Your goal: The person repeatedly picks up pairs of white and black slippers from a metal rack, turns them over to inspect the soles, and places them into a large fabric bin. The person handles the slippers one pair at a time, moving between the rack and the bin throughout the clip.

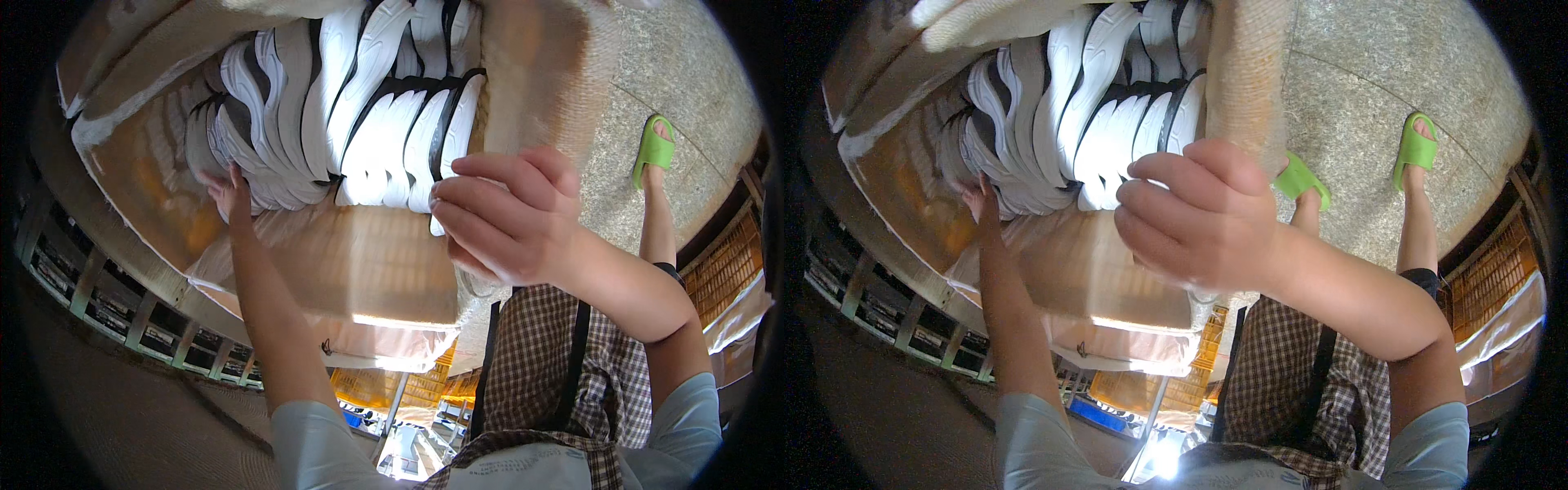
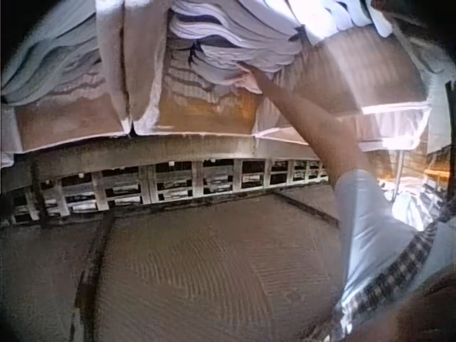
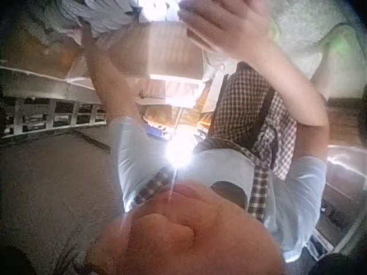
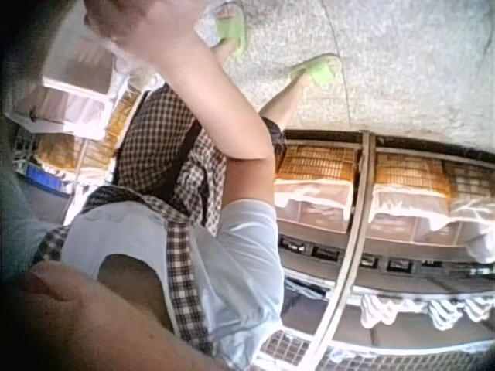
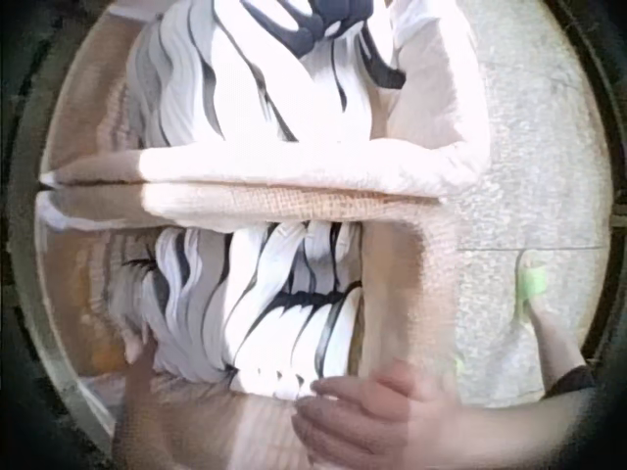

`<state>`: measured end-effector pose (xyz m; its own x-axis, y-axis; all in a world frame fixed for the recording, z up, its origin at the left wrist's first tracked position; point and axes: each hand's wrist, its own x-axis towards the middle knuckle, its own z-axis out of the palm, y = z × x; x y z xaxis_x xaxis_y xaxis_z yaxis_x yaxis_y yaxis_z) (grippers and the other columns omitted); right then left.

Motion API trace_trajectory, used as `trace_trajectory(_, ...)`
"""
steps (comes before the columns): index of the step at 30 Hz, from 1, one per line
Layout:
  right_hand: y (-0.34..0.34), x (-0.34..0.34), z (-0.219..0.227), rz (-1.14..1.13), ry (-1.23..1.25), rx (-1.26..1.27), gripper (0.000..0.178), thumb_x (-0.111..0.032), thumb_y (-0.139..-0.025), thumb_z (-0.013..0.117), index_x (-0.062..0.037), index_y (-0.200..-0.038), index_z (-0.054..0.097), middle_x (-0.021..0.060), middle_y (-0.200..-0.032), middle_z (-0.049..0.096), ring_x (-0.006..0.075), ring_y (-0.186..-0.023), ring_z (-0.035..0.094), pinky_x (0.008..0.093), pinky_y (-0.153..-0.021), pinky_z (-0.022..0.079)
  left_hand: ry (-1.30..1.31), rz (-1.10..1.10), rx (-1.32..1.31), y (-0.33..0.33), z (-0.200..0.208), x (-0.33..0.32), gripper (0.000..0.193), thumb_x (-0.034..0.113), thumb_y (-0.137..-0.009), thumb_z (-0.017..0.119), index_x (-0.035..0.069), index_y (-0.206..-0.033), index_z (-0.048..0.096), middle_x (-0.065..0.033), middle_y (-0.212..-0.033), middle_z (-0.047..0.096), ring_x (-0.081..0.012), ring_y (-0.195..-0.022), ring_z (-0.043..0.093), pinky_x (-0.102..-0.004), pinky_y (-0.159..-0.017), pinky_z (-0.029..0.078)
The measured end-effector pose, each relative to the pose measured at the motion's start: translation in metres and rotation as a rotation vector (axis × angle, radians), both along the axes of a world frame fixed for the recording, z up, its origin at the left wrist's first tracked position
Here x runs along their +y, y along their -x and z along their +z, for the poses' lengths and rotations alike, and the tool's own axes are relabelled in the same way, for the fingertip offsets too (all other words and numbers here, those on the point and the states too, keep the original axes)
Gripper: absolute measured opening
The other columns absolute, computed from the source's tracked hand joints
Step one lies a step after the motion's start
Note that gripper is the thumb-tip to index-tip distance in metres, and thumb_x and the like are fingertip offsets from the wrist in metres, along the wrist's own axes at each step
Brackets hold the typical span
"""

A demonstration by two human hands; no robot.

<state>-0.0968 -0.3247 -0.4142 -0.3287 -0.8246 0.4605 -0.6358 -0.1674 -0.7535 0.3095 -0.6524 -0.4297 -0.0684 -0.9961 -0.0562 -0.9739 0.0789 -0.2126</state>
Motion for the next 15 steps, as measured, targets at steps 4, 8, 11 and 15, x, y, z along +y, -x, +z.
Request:
trace_trajectory(4,-0.004,-0.001,0.005,0.038,-0.036,-0.015,0.014,-0.02,-0.063,0.064,-0.0114,-0.073,0.059,0.0012,-0.086,0.057,0.0177,-0.091,0.056,0.0335,-0.077,0.04,-0.239,-0.016,0.02,0.012,0.016,-0.007,0.079,0.053,-0.09,0.045,0.0,-0.143,0.019,-0.0307,-0.137,0.035,-0.0443,-0.125,0.036,-0.0446,-0.103,0.031)
trace_trajectory(8,0.008,0.0,0.019,0.259,-0.052,-0.084,0.016,-0.02,-0.067,0.065,-0.0099,-0.078,0.059,0.0032,-0.089,0.057,0.0201,-0.091,0.054,0.0351,-0.076,0.041,0.055,-0.053,0.221,0.052,0.007,0.092,0.072,0.042,-0.091,0.05,-0.008,-0.137,0.027,-0.0281,-0.136,0.038,-0.0399,-0.126,0.038,-0.0412,-0.104,0.031)
trace_trajectory(11,0.029,0.021,0.039,0.423,-0.084,-0.203,0.019,-0.021,-0.07,0.064,-0.0089,-0.084,0.06,0.0045,-0.09,0.058,0.0224,-0.089,0.054,0.0368,-0.076,0.042,0.028,0.01,0.254,0.109,0.029,0.189,0.072,0.039,-0.089,0.054,-0.01,-0.135,0.029,-0.0292,-0.139,0.032,-0.0426,-0.13,0.028,-0.0469,-0.107,0.025)
trace_trajectory(15,0.087,0.097,0.075,0.633,-0.336,-0.156,0.019,-0.021,-0.073,0.063,-0.0086,-0.087,0.06,0.0071,-0.088,0.057,0.0259,-0.08,0.057,0.0393,-0.072,0.045,-0.283,-0.32,0.379,0.219,0.118,0.296,0.063,0.033,-0.087,0.058,-0.003,-0.133,0.035,-0.026,-0.133,0.038,-0.0402,-0.126,0.032,-0.0479,-0.107,0.023)
